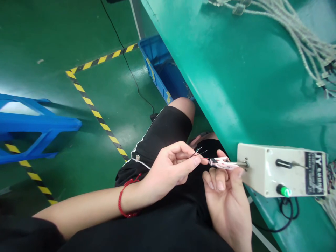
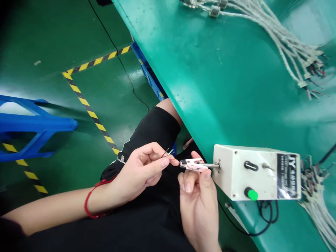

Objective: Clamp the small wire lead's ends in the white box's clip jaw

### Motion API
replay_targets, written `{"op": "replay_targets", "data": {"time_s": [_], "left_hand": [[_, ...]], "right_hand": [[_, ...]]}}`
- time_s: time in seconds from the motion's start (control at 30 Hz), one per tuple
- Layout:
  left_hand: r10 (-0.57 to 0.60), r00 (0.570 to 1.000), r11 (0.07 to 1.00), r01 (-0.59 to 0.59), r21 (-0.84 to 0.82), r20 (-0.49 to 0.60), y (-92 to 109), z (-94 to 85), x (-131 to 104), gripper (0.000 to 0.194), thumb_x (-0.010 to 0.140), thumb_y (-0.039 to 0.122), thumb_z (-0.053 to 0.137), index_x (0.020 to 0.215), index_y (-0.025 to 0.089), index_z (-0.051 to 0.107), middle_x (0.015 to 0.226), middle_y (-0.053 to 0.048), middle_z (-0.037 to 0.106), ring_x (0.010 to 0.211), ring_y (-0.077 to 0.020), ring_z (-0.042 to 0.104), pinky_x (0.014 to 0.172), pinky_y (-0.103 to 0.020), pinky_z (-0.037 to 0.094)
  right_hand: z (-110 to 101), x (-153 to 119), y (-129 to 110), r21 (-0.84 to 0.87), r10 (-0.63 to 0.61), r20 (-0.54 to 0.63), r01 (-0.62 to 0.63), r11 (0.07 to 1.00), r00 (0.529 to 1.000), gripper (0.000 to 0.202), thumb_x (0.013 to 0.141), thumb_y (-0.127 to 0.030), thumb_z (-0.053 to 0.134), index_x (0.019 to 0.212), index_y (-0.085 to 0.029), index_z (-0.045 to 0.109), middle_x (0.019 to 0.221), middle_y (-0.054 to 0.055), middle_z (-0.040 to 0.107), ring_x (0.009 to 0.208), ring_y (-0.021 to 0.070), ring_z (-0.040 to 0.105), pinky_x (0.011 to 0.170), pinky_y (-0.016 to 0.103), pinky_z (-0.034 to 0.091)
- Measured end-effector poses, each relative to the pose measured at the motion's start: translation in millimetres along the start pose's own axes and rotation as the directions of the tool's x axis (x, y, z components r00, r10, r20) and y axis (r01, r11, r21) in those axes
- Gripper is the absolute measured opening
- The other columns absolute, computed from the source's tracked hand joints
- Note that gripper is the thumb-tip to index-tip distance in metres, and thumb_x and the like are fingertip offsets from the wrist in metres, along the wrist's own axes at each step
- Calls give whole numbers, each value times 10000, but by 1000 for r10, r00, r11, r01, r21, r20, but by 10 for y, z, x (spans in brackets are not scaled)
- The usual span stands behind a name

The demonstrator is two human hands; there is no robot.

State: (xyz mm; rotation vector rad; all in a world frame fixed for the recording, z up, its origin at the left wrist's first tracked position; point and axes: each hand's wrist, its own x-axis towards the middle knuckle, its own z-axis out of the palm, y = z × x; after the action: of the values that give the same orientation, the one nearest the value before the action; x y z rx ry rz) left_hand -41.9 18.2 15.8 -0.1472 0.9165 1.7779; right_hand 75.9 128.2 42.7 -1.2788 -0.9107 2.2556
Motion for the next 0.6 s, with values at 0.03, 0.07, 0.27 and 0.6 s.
{"op": "replay_targets", "data": {"time_s": [0.03, 0.07, 0.27, 0.6], "left_hand": [[5, 1000, 1000, -5, -4, -5, -8, 5, -3, 278, 932, 328, 774, 881, 164, 555, 1049, -104, 800, 422, 2, 353, 389, -182, 230], [10, 1000, 1000, -10, -7, -8, -15, 10, -4, 277, 935, 326, 772, 881, 164, 553, 1052, -105, 801, 420, 3, 347, 388, -181, 229], [24, 1000, 1000, -24, -17, -9, -31, 24, 5, 279, 940, 327, 766, 884, 171, 541, 1051, -97, 804, 403, 7, 333, 374, -177, 229], [41, 999, 999, -41, -30, 17, -41, 27, 51, 250, 947, 298, 760, 885, 163, 559, 1093, -112, 796, 423, 15, 378, 371, -144, 266]], "right_hand": [[-6, 1, 8, 0, -4, 6, 4, 1000, 1000, 342, 1066, -421, 528, 1277, -216, 703, 610, -50, 404, 605, 109, 327, 622, 247, 411], [-10, 2, 15, -2, -7, 9, 7, 1000, 1000, 342, 1070, -418, 522, 1281, -218, 700, 605, -51, 401, 602, 110, 326, 625, 248, 411], [20, -11, 32, -11, -26, -19, 26, 1000, 999, 316, 1076, -385, 525, 1272, -211, 701, 572, -59, 402, 588, 108, 323, 621, 248, 401], [5, 38, 71, -45, -93, -21, 92, 995, 995, 321, 1096, -348, 486, 1268, -177, 697, 499, -74, 435, 563, 106, 360, 678, 252, 453]]}}
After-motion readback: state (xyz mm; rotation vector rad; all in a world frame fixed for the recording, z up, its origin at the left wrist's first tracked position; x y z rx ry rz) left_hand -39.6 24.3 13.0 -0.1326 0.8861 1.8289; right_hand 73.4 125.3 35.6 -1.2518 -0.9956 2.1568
